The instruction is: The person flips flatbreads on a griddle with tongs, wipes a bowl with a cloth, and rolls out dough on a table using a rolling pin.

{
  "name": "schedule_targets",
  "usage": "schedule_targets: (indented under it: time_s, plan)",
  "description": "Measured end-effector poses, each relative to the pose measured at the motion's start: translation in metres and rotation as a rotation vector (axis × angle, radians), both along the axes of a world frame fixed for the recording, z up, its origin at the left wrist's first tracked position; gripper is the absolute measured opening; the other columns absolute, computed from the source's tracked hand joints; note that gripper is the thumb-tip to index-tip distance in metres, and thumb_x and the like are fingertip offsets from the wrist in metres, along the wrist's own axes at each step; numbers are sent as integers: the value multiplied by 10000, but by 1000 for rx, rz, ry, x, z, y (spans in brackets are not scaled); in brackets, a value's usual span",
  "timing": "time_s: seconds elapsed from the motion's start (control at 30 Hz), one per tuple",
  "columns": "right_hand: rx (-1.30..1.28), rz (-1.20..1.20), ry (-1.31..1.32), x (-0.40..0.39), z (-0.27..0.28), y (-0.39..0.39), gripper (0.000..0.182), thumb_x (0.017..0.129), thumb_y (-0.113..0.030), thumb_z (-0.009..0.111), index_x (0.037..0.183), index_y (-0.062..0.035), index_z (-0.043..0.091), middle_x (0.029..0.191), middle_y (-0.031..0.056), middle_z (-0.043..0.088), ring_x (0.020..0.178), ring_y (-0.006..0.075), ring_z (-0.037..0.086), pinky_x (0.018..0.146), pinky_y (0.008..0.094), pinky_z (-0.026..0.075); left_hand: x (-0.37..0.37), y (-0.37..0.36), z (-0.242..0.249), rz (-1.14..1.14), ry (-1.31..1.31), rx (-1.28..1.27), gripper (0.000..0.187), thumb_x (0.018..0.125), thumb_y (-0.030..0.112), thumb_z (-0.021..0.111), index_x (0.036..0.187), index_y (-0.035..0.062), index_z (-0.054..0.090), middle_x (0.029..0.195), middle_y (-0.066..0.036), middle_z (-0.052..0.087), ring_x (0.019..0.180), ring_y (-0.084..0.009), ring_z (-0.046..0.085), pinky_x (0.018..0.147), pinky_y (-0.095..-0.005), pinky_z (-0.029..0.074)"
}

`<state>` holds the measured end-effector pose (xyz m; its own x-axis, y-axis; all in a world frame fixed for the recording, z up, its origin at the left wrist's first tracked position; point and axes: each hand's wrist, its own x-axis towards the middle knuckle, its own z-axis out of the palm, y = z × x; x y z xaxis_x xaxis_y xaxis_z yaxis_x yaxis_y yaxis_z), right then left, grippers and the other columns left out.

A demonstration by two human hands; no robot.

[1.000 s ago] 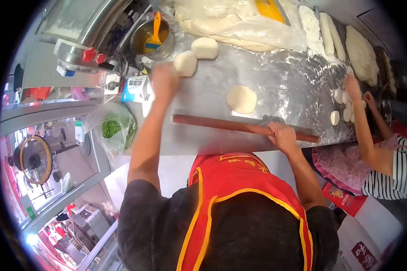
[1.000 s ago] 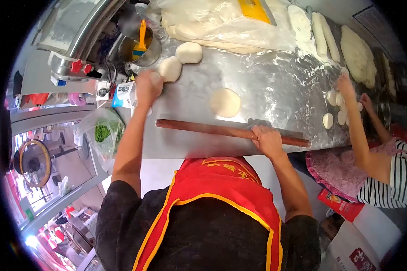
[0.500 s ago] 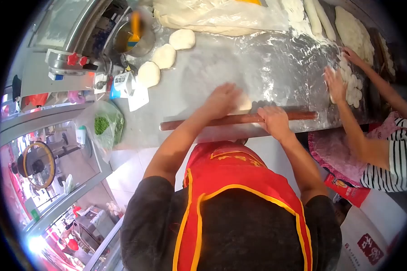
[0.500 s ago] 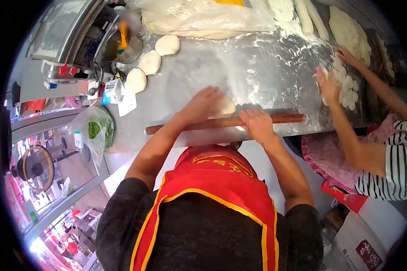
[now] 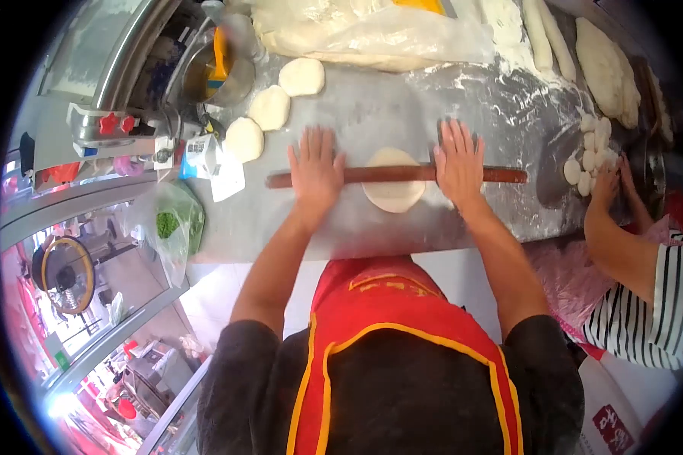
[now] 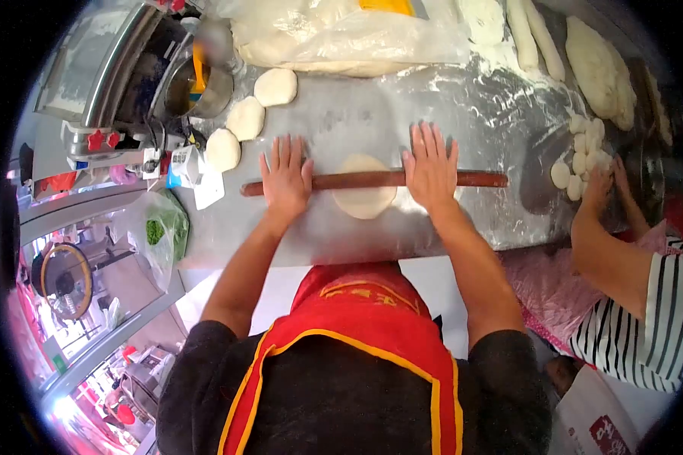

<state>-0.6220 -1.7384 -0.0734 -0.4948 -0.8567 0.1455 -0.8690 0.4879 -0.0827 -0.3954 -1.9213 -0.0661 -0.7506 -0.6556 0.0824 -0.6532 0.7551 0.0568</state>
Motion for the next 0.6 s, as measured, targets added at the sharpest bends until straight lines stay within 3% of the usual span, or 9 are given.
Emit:
schedule_targets:
  time_s: [0.17,0.27,0.3,0.33,0.4,0.47,0.57,0.6]
  plan:
    - [-154,-9,36,-44,1,-56,566,959,-319,475,1453,-74,346,1490,140,365,1388,326,305,1127,550,206,-54,-61,-3,-8,89,-72,627,964,411,439,1451,31,329,1518,-156,315,1431,-309,224,1157,-513,136]
    - [-192,32,-71,-14,-4,-13,582,944,-298,499,1447,-51,345,1496,176,338,1383,337,307,1129,548,201,-16,-19,-3,-15,28,-5,647,953,417,458,1441,10,339,1522,-165,308,1433,-314,225,1162,-510,126]
    - [-135,29,-139,9,-1,17,603,933,-302,514,1445,-33,341,1490,193,340,1377,346,314,1127,541,207,7,8,12,-40,-69,115,657,938,408,489,1434,1,347,1513,-187,314,1428,-328,236,1160,-509,135]
    - [-77,25,-207,34,3,48,625,923,-306,529,1442,-14,337,1484,209,341,1371,356,322,1125,534,213,37,34,1,-52,-2,207,707,901,394,550,1439,-11,334,1507,-206,316,1430,-338,231,1154,-521,144]
    - [-83,86,-175,76,4,105,650,914,-318,539,1436,12,335,1476,218,351,1362,370,332,1120,518,224,86,83,4,-123,65,251,817,827,383,638,1455,-16,298,1488,-223,340,1411,-360,268,1144,-542,155]
    - [-118,80,-161,75,2,100,626,912,-288,530,1430,14,348,1464,216,368,1354,371,347,1113,517,234,93,93,3,-84,22,285,794,845,394,621,1454,-4,303,1484,-203,356,1404,-339,289,1153,-530,139]
    - [-183,32,-137,43,2,55,544,935,-261,497,1398,9,404,1421,211,430,1307,365,410,1089,504,274,35,38,4,-48,-16,226,716,889,394,569,1442,7,331,1484,-172,371,1407,-301,291,1154,-524,149]
    - [-90,0,-82,23,1,30,514,957,-259,468,1401,-8,405,1423,200,431,1312,339,409,1088,501,279,11,16,4,-57,14,129,683,909,392,541,1437,8,341,1484,-161,376,1406,-293,296,1148,-524,166]
